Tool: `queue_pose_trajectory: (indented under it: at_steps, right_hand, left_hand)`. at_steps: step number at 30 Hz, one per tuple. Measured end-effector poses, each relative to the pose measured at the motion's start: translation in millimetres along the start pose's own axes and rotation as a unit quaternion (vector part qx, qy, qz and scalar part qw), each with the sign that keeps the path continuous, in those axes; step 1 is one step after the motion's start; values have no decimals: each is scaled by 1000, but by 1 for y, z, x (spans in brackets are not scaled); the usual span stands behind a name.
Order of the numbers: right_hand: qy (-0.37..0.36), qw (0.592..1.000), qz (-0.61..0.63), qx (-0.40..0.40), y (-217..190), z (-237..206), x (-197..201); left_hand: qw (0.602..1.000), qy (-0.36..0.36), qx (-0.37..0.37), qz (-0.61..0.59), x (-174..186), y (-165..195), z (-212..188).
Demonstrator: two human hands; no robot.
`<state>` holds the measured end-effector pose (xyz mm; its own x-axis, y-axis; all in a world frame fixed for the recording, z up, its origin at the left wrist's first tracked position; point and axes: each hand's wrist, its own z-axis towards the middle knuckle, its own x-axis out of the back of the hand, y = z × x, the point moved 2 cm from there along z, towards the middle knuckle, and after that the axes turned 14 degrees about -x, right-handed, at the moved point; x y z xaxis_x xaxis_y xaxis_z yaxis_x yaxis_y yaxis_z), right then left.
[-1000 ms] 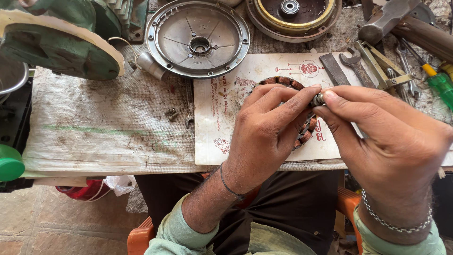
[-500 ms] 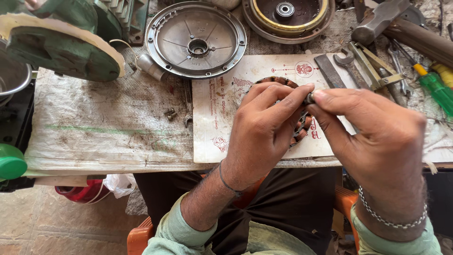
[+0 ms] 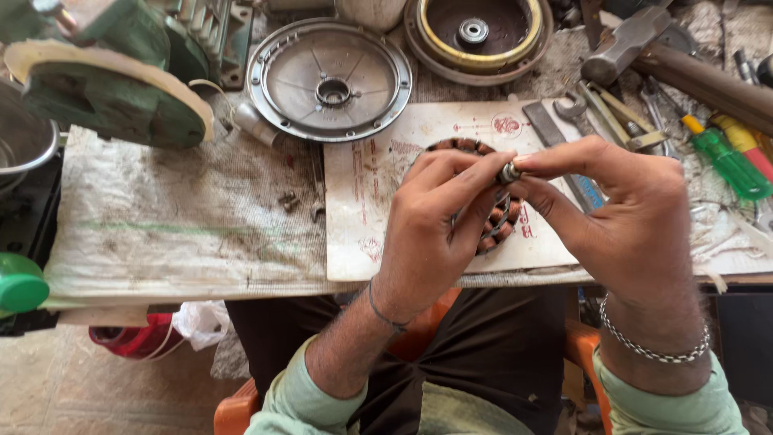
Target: The person works at a cluttered workbench disassembling an electric motor armature. They first twist and pull a bearing off the shaft by hand, fit small components onto the shaft, then set up a bearing puller tool around the armature and turn its screw to press the bearing off the shaft.
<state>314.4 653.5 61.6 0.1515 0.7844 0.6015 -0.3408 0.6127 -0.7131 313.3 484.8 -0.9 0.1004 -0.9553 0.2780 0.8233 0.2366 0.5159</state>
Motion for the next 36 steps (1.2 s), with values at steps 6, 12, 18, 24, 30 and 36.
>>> queue_pose_trajectory:
  at_steps: [6,12,18,24,30,36]
  right_hand:
    - [-13,1000,15,-13,5,7,1]
    - [-8,999,-28,35,-2,7,-1]
    - [35,999,19,8,-5,3,-7]
    - [64,997,-15,29,-4,1,-11]
    - [51,998,20,12,3,5,-13]
    - [28,999,31,14,10,6,-15]
  left_hand:
    - [1000,7,5,-3,-2,-6,3]
    - [1000,10,10,-5,-2,-8,1]
    - [1000,4,3,5,-1,-6,2]
    - [1000,8,2,16,1,-7,2]
    - [1000,4,6,26,0,-8,2]
    - [999,0,0,46,1,-5,1]
